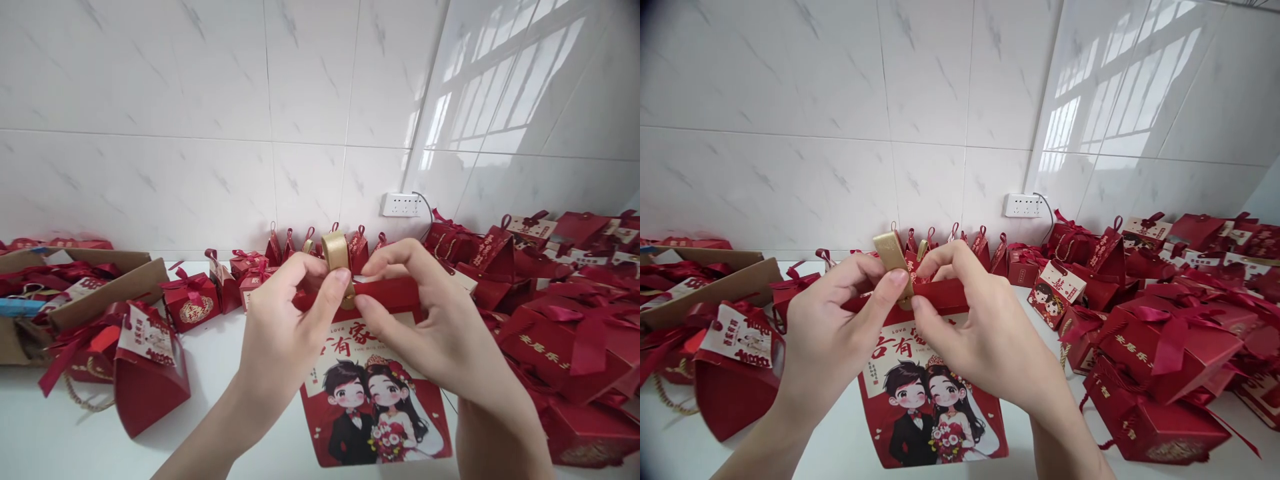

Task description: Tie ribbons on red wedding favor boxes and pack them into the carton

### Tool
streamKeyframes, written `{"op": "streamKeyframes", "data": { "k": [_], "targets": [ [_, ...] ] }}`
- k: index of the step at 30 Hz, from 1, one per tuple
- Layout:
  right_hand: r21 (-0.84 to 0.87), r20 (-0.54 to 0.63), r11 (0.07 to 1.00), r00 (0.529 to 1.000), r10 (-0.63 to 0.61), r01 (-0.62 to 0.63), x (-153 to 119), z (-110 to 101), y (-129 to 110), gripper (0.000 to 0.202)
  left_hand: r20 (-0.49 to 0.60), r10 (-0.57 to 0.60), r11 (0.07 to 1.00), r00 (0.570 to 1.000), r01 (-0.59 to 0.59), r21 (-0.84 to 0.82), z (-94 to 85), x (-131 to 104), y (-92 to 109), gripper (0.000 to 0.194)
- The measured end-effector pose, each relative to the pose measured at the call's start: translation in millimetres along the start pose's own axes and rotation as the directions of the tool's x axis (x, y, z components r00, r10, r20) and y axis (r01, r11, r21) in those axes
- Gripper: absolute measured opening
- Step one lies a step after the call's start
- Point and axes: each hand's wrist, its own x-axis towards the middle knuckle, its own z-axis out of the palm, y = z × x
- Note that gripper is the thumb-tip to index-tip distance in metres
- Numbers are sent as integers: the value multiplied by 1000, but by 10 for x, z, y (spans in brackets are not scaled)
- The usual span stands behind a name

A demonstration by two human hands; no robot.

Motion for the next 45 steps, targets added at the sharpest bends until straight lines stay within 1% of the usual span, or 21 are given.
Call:
{"op": "streamKeyframes", "data": {
  "k": [3,6,9,17,28,34,45],
  "targets": [
    [-83,-13,991,994,-108,107,-11,4,10,15,-21,20,999,1000,-20,38,-15,6,-10,16],
    [-99,26,985,990,-140,142,-4,8,3,11,-18,61,996,998,-60,67,-22,6,-20,16],
    [-73,50,987,989,-141,144,10,20,-7,11,-15,78,994,997,-77,77,-22,7,-24,16],
    [-44,38,986,987,-157,158,16,54,-2,13,-41,57,995,998,-53,82,-15,-2,-29,14],
    [-55,48,990,990,-130,132,22,49,-9,13,-46,46,997,998,-43,65,6,6,-42,14],
    [-60,28,985,986,-162,163,40,77,3,13,-51,25,998,998,-22,55,28,6,-52,13],
    [-90,18,984,988,-154,155,49,85,9,14,-52,33,998,998,-31,48,45,8,-59,14]
  ]
}}
